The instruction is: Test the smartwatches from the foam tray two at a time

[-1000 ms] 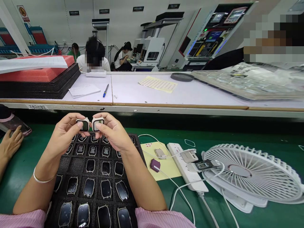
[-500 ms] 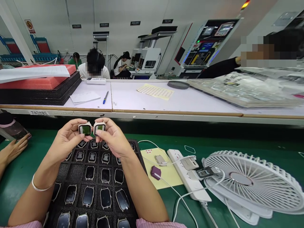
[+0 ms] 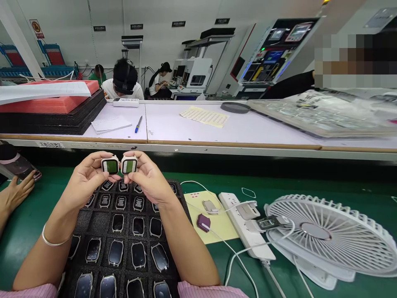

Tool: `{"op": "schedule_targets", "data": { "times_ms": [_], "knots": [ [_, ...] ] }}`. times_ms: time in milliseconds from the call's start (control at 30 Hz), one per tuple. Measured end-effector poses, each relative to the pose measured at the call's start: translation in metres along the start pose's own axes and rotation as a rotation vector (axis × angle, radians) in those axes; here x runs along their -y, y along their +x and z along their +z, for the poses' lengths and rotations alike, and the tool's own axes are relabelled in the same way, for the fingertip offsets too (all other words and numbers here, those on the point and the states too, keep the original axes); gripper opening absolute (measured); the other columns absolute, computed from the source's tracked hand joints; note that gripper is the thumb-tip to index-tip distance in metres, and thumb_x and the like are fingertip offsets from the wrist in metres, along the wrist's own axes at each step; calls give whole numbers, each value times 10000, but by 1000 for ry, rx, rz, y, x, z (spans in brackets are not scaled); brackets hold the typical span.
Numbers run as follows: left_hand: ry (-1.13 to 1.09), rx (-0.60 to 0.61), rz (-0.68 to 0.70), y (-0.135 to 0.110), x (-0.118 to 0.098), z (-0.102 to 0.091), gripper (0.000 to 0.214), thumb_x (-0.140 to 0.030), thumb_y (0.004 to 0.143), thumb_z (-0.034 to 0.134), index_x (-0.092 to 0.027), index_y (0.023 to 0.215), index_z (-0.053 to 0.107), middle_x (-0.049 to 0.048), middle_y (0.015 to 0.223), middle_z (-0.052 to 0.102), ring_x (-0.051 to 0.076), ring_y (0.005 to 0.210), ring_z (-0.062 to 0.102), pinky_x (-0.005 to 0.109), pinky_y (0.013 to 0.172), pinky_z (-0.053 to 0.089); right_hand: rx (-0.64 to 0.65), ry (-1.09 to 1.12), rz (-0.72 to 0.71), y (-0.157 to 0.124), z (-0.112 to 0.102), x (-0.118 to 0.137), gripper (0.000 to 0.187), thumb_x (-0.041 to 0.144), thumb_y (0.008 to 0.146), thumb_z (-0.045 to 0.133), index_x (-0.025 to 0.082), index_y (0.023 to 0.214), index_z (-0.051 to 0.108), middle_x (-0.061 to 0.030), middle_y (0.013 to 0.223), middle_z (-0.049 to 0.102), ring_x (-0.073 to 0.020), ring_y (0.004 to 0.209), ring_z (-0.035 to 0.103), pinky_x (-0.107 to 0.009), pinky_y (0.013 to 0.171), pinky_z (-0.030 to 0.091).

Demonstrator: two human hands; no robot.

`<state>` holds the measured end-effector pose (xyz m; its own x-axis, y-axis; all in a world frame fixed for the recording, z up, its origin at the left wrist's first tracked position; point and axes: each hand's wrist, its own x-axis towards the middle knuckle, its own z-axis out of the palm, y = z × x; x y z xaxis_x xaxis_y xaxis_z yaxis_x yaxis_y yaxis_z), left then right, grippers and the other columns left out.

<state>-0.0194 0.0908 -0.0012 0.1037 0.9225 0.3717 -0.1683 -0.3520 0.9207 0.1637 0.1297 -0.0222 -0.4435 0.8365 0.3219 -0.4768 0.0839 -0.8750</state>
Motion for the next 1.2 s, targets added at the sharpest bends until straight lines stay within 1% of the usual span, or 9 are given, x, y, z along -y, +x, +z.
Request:
{"op": "schedule_targets", "data": {
  "times_ms": [100,200,300,400,533,633,833,1067,1200],
  "knots": [
    [1,2,-2,0,1,0,318,-104,815,720,-195,1118,688,-6,949,739,123,726,775,195,727,650,-2,27,12,1,-1,0,354,279,814,796,242,1120,622,13,914,664,-102,632,630,-261,605,538],
    [-11,5,-13,1,1,-2,219,-210,878,719,-192,1095,705,1,944,739,129,700,775,201,689,654,0,84,36,1,-1,0,336,435,869,780,233,1096,637,7,886,683,-105,605,635,-262,585,542],
    [-27,-18,-27,1,2,-2,194,-308,911,722,-192,1066,717,8,954,744,128,669,770,207,651,657,5,94,48,1,0,0,316,455,892,762,231,1084,651,11,853,690,-101,588,631,-254,573,539],
    [-40,-46,-39,1,2,-2,213,-330,904,740,-196,1067,718,-2,912,744,128,657,767,208,641,658,8,92,48,0,0,0,305,409,894,765,236,1122,659,13,859,687,-102,606,642,-255,595,555],
    [-55,-49,-36,1,1,-2,246,-290,899,740,-196,1123,707,-2,890,748,135,687,774,213,670,662,27,112,57,0,-1,0,347,332,875,778,251,1189,654,8,921,692,-109,660,680,-263,651,586],
    [-52,-39,-24,1,1,-2,287,-225,891,729,-200,1176,698,13,966,759,131,719,778,217,716,664,26,106,66,-1,-2,2,390,263,858,781,258,1222,643,3,961,696,-109,698,693,-262,695,602],
    [-45,3,24,2,4,-5,383,-118,879,705,-228,1246,689,25,1068,765,97,754,766,196,782,650,20,70,69,-4,-2,4,525,184,813,800,250,1298,612,2,920,693,-123,740,700,-276,757,608],
    [-47,33,62,3,8,-4,488,-41,818,729,-268,1250,707,17,1137,756,93,814,757,208,842,643,35,76,34,-1,-1,3,547,138,759,822,260,1250,613,8,988,669,-96,741,691,-226,690,585],
    [-11,38,12,1,4,-1,498,-50,790,737,-242,1250,715,31,1154,752,113,861,748,257,892,646,-24,28,21,1,-2,1,422,287,793,850,239,1150,630,22,906,661,-86,653,657,-218,611,548]
  ]
}}
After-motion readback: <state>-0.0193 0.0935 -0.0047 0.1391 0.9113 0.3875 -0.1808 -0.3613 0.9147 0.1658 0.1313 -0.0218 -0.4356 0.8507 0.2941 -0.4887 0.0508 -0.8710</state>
